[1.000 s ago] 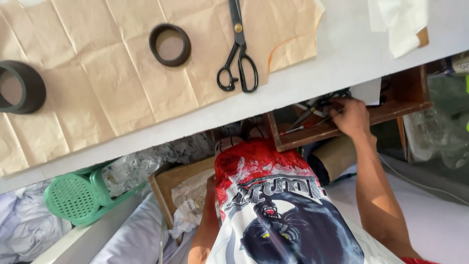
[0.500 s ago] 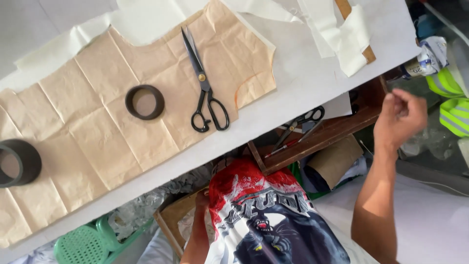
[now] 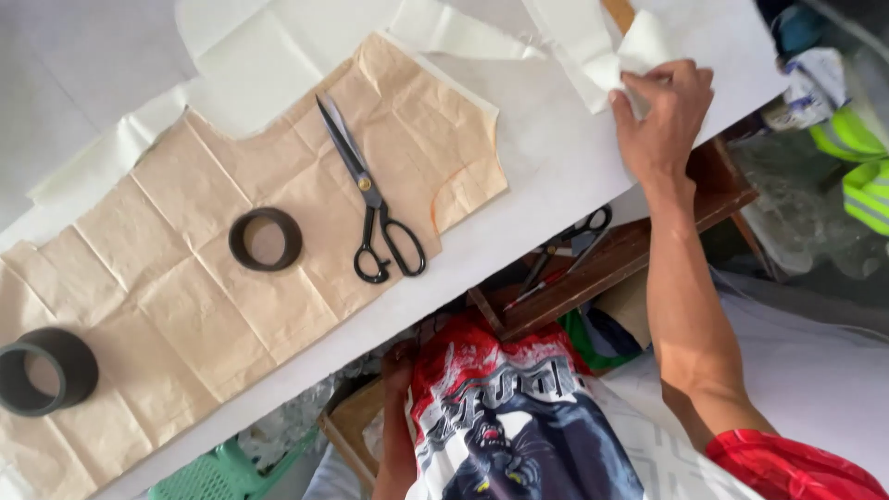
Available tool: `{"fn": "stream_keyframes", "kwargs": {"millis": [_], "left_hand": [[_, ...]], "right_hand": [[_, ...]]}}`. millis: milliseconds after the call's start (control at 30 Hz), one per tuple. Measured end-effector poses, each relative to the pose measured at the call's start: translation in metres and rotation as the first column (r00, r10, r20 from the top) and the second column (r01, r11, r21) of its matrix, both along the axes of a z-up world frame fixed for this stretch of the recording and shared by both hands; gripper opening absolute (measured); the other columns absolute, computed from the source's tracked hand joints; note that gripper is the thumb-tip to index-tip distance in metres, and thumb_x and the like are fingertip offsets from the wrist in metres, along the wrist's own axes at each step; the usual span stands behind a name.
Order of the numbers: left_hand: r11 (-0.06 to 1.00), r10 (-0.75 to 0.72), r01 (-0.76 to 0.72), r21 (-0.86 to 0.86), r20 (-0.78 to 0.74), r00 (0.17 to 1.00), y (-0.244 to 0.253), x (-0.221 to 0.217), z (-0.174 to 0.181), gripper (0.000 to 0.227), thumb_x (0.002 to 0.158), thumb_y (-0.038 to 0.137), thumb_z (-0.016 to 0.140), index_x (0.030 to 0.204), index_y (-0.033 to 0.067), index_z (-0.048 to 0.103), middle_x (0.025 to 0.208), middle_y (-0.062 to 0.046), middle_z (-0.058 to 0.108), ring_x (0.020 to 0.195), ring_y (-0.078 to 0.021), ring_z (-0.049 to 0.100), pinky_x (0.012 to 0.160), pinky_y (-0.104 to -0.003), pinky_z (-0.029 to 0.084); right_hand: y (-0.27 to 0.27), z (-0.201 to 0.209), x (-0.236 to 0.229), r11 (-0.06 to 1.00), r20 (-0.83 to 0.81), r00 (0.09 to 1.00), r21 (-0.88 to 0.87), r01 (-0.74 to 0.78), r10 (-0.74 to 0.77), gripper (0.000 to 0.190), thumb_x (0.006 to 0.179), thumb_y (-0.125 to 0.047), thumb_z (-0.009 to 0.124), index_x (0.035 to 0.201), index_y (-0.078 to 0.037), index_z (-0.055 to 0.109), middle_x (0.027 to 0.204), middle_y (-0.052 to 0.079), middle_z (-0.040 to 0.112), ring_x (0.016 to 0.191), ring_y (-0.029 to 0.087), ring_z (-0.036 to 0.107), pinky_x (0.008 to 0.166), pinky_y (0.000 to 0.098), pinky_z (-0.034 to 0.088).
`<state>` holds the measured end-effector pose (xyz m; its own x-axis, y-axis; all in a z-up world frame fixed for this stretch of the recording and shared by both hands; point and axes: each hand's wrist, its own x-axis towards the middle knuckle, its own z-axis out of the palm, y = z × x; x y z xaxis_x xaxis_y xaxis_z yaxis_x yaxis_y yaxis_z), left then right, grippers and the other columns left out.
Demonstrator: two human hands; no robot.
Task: The person cuts a piece of white fabric using scissors, following a pattern placed on top. They also use a ruler and pencil to mark measurements on the fabric before continuing to cut along the pattern lines.
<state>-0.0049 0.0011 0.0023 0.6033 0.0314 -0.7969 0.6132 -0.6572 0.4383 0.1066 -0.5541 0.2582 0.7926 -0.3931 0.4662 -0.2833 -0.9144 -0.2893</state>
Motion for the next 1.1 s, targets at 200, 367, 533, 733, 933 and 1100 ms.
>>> {"fn": "stream_keyframes", "kwargs": {"millis": [200, 367, 533, 733, 933, 1100], "left_hand": [[0.965, 0.240, -0.233, -0.116, 0.051, 0.969, 0.011, -0.012, -0.014, 0.032, 0.083, 0.019, 0.071, 0.112, 0.0114, 0.081, 0.107, -0.006, 0.081, 0.100, -0.0170, 0.074, 0.081, -0.030, 0.058], [0.966, 0.259, -0.260, -0.021, -0.030, 0.965, 0.010, -0.015, -0.001, 0.031, 0.082, 0.022, 0.070, 0.110, 0.0154, 0.082, 0.108, -0.002, 0.081, 0.102, -0.0137, 0.072, 0.088, -0.027, 0.054], [0.951, 0.294, -0.287, -0.116, 0.052, 0.954, 0.022, -0.038, -0.027, 0.034, 0.079, 0.010, 0.064, 0.108, 0.0122, 0.081, 0.104, -0.005, 0.081, 0.097, -0.0144, 0.072, 0.083, -0.028, 0.055], [0.944, 0.328, -0.329, -0.010, -0.041, 0.944, 0.023, -0.042, -0.004, 0.037, 0.084, 0.024, 0.062, 0.115, 0.0104, 0.079, 0.112, -0.008, 0.078, 0.102, -0.0186, 0.068, 0.084, -0.033, 0.052], [0.987, 0.159, -0.158, 0.006, -0.047, 0.986, 0.030, -0.021, -0.009, 0.024, 0.088, 0.025, 0.068, 0.106, 0.0150, 0.080, 0.097, 0.001, 0.075, 0.089, -0.0121, 0.063, 0.075, -0.029, 0.047], [0.999, 0.023, -0.023, -0.031, 0.013, 1.000, 0.030, -0.013, -0.017, 0.023, 0.091, 0.023, 0.067, 0.109, 0.0163, 0.080, 0.110, -0.003, 0.079, 0.105, -0.0157, 0.071, 0.090, -0.029, 0.053]], "right_hand": [[0.004, 0.000, 0.008, 0.996, 0.199, 0.977, 0.042, -0.085, 0.075, 0.012, 0.103, 0.000, 0.087, 0.115, 0.002, 0.082, 0.096, 0.013, 0.071, 0.089, 0.028, 0.056, 0.080, 0.0447, 0.045], [0.013, 0.014, 0.017, 0.874, 0.232, 0.858, 0.061, -0.483, 0.458, 0.064, 0.113, -0.042, 0.067, 0.128, 0.019, 0.077, 0.114, 0.029, 0.078, 0.107, 0.044, 0.072, 0.089, 0.0529, 0.056], [0.004, 0.038, -0.048, 0.907, 0.324, 0.852, -0.052, -0.417, 0.411, 0.048, 0.123, -0.024, 0.065, 0.126, 0.020, 0.082, 0.101, 0.029, 0.070, 0.081, 0.035, 0.059, 0.064, 0.0459, 0.042], [0.014, 0.016, -0.166, 0.992, 0.259, 0.958, -0.003, -0.129, 0.125, 0.028, 0.125, -0.004, 0.067, 0.124, 0.022, 0.078, 0.101, 0.027, 0.063, 0.080, 0.035, 0.058, 0.073, 0.0482, 0.051], [0.035, 0.001, -0.215, 0.988, 0.267, 0.960, 0.149, 0.047, -0.085, 0.011, 0.113, 0.017, 0.071, 0.120, 0.021, 0.078, 0.105, 0.029, 0.067, 0.077, 0.031, 0.059, 0.068, 0.0411, 0.052], [0.048, -0.003, -0.217, 0.970, 0.271, 0.951, 0.226, 0.087, -0.148, 0.014, 0.107, 0.016, 0.072, 0.118, 0.018, 0.081, 0.097, 0.024, 0.068, 0.078, 0.028, 0.059, 0.067, 0.0376, 0.051]]}}
